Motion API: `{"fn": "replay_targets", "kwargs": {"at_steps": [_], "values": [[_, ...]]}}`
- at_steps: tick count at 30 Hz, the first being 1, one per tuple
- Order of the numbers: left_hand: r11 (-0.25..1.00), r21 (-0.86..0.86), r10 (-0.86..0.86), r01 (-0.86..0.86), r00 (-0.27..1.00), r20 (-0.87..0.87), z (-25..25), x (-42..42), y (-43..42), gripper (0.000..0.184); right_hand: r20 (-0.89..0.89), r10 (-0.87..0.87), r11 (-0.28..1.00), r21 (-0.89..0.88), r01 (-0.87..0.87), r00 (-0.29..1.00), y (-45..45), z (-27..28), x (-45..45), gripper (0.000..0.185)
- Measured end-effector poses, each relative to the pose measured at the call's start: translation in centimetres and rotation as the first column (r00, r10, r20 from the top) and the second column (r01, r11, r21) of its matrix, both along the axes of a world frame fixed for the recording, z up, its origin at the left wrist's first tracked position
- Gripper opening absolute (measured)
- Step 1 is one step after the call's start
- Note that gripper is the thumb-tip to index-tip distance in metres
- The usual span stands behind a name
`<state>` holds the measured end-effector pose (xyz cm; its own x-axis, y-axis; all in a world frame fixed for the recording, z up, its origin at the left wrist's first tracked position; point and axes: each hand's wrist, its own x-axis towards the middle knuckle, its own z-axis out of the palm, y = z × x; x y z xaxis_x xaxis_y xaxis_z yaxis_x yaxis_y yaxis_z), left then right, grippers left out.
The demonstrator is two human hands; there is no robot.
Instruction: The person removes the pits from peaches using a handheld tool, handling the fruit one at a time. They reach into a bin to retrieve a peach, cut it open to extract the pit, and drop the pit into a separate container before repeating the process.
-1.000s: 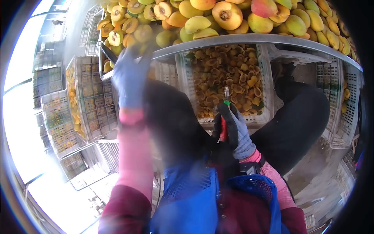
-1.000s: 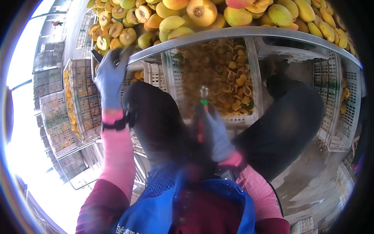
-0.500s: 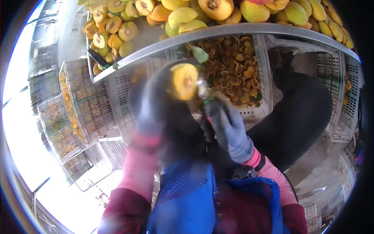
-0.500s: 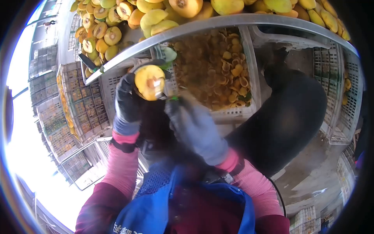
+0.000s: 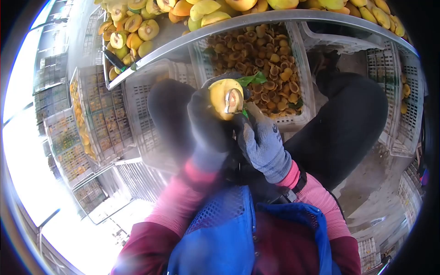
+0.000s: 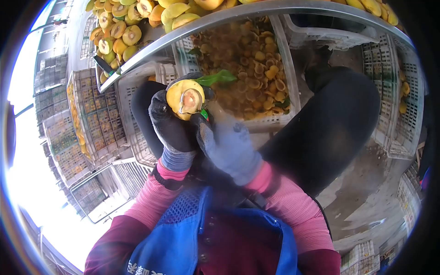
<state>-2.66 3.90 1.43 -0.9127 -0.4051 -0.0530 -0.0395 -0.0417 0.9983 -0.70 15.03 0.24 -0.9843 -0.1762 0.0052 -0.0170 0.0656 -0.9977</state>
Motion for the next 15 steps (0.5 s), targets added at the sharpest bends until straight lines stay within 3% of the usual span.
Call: {"fn": "replay_targets", "kwargs": {"at_steps": [3,5,8,10,13,14,15], "values": [[0.874,0.483,0.04,-0.048,0.999,0.027,0.7,0.1,1.0,0.023,-0.002,0.045,0.998,0.044,-0.045,0.999,0.6,-0.2,0.5,0.029],[0.997,-0.014,-0.077,0.077,0.996,0.053,0.1,0.2,0.5,0.028,-0.004,0.076,0.996,0.053,-0.076,0.997,0.8,-0.7,0.8,0.029],[0.991,-0.002,-0.135,0.136,0.98,0.146,-0.7,-0.2,0.0,0.036,0.138,0.067,0.995,-0.084,-0.056,0.988,0.4,-3.3,1.7,0.027],[0.963,0.077,-0.27,0.26,0.947,0.174,-0.4,-0.3,-0.6,0.032,0.248,0.135,0.967,-0.246,-0.072,0.959,0.9,-3.4,1.4,0.028],[0.902,0.136,-0.432,0.41,0.856,0.283,1.5,-2.2,-2.5,0.022,0.134,0.102,0.977,-0.2,-0.074,0.986,1.0,-1.6,0.3,0.031],[0.816,-0.219,-0.503,0.534,0.844,0.185,1.4,-2.5,-2.8,0.028,0.046,0.071,0.989,-0.137,-0.064,0.996,0.9,-1.2,0.2,0.031],[0.788,-0.311,-0.493,0.531,0.847,0.196,1.5,-2.2,-2.6,0.03,0.081,0.069,0.981,-0.185,-0.053,0.994,0.6,-1.6,0.5,0.034]]}}
